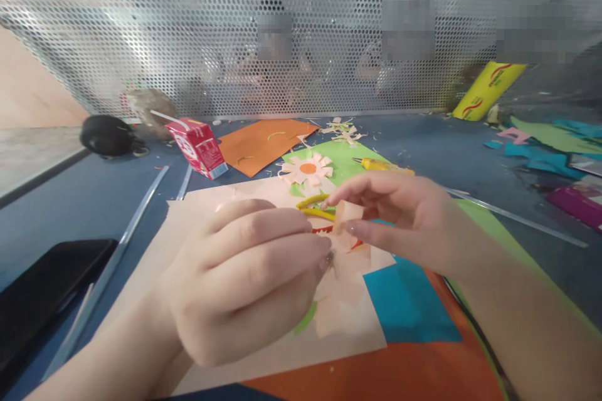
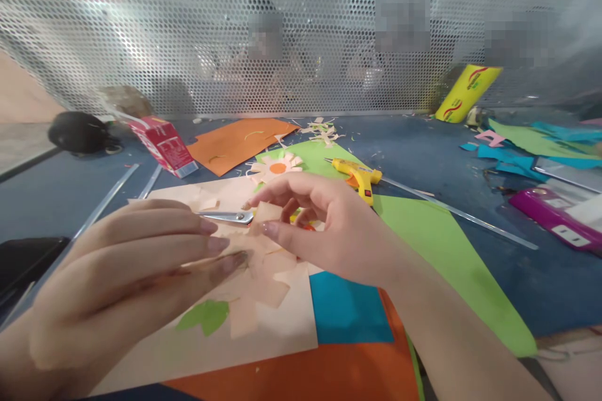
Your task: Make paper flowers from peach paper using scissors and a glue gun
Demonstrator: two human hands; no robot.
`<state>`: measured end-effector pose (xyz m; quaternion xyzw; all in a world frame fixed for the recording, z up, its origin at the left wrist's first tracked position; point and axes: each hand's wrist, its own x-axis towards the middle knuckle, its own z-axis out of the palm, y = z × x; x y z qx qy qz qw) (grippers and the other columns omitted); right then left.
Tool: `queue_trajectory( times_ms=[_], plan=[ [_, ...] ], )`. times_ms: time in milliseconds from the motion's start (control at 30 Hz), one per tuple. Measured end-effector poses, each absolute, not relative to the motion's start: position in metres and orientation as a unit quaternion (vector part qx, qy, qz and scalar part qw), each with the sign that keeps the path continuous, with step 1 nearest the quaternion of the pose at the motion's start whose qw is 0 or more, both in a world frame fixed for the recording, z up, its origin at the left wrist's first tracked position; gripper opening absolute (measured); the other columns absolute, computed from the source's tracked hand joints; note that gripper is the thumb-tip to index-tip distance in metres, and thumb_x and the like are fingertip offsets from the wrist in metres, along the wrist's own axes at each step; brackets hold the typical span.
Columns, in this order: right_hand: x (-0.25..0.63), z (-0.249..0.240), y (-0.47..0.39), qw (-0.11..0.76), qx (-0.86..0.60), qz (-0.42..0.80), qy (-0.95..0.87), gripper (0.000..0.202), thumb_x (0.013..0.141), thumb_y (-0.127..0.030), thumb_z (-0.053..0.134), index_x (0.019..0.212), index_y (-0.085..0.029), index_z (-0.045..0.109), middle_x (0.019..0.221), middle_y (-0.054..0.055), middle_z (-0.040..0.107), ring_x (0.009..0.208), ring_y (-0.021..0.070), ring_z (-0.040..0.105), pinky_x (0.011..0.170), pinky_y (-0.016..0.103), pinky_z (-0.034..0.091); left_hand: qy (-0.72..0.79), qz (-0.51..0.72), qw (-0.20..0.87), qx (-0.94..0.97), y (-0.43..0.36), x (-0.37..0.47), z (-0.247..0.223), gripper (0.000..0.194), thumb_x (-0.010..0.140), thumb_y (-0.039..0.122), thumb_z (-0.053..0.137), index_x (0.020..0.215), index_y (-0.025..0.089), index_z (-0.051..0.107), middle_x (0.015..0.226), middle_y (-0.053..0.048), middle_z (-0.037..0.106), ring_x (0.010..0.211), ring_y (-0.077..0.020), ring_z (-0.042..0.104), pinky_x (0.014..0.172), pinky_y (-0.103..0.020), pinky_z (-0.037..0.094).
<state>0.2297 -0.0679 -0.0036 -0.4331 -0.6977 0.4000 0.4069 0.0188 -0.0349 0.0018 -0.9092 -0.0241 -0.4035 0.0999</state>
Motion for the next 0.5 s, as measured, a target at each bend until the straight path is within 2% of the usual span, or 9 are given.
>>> queue_trajectory(
  times_ms=[167,500],
  plan=[
    [0.2295,-0.0049,-0.0672,0.406,-0.436,0.381,-0.707,0.017,0.079,-0.022,0.060,0.096,-0.026,0.060,0.084,-0.001,0.059,0.073,0.0130,0.059,0.056,0.021,0.053,-0.038,-0.383,0.107,-0.917,-0.0357,0.0194,0.0000,0.014,0.070,0.003,0.057,0.075,0.015,0.064,0.086,-0.001,0.068,0.089,-0.0131,0.059,0.074,-0.030,0.053],
    [0.2308,-0.0058,-0.0667,0.408,-0.423,0.377,-0.716,0.017,0.080,-0.020,0.058,0.096,-0.027,0.059,0.084,-0.002,0.057,0.073,0.0113,0.058,0.057,0.019,0.054,-0.029,-0.407,0.099,-0.908,-0.0356,0.0197,0.0019,0.017,0.066,0.002,0.058,0.073,0.016,0.064,0.084,-0.002,0.068,0.082,-0.0147,0.062,0.073,-0.028,0.054]
  ],
)
